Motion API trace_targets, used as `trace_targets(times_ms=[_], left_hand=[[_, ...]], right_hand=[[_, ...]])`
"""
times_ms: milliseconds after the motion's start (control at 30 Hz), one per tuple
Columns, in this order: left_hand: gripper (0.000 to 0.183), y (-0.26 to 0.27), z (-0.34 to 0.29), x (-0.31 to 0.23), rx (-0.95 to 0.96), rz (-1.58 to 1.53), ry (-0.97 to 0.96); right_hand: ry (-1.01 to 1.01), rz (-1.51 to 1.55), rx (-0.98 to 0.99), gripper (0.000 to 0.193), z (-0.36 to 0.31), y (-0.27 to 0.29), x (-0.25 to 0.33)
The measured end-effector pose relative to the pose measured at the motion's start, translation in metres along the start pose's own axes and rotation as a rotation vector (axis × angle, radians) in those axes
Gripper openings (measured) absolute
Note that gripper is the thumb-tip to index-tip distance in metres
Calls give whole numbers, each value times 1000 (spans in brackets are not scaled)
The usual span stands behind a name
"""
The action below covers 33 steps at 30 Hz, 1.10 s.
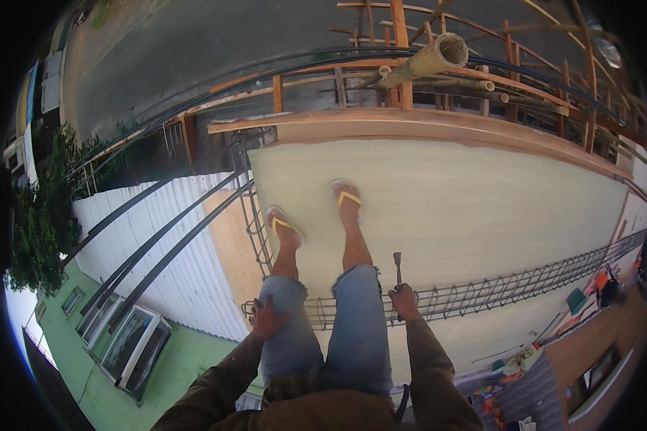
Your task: The person sits on a construction platform and uses pliers to tie rebar rods together, forming a reinforced grid. They adjust the rods and secure intersections with wire ties throughout the clip.
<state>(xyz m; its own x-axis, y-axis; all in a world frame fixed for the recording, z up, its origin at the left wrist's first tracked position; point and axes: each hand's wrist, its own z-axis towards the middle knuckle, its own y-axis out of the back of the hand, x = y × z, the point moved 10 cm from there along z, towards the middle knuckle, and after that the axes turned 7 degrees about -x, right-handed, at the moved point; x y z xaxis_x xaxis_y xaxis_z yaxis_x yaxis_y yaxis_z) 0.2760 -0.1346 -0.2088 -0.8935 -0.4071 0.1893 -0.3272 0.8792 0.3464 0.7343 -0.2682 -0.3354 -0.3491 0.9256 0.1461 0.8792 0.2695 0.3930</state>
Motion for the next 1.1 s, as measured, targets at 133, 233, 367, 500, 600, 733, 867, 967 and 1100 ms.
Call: trace_targets(times_ms=[133,233,367,500,600,733,867,967,1100], left_hand=[[119,-32,3,11,64,-66,44],[119,-40,13,4,85,-20,55],[117,-63,21,13,89,-17,87],[114,-70,24,16,132,-31,105],[112,-73,33,20,151,-29,105],[111,-89,47,27,124,-59,100],[111,-129,73,44,135,-8,107],[110,-140,78,46,147,-7,114],[109,-128,73,49,149,-71,66]], right_hand=[[36,-92,113,49,-28,29,106],[89,-115,232,51,-56,23,162],[292,-140,335,50,-79,-27,184],[357,-447,335,46,-82,-76,177],[311,-525,330,46,-82,-90,184],[291,-530,299,50,-80,-93,179],[247,-509,306,51,-78,-100,171],[264,-517,301,51,-81,-111,172],[271,-593,309,52,-85,-127,179]])
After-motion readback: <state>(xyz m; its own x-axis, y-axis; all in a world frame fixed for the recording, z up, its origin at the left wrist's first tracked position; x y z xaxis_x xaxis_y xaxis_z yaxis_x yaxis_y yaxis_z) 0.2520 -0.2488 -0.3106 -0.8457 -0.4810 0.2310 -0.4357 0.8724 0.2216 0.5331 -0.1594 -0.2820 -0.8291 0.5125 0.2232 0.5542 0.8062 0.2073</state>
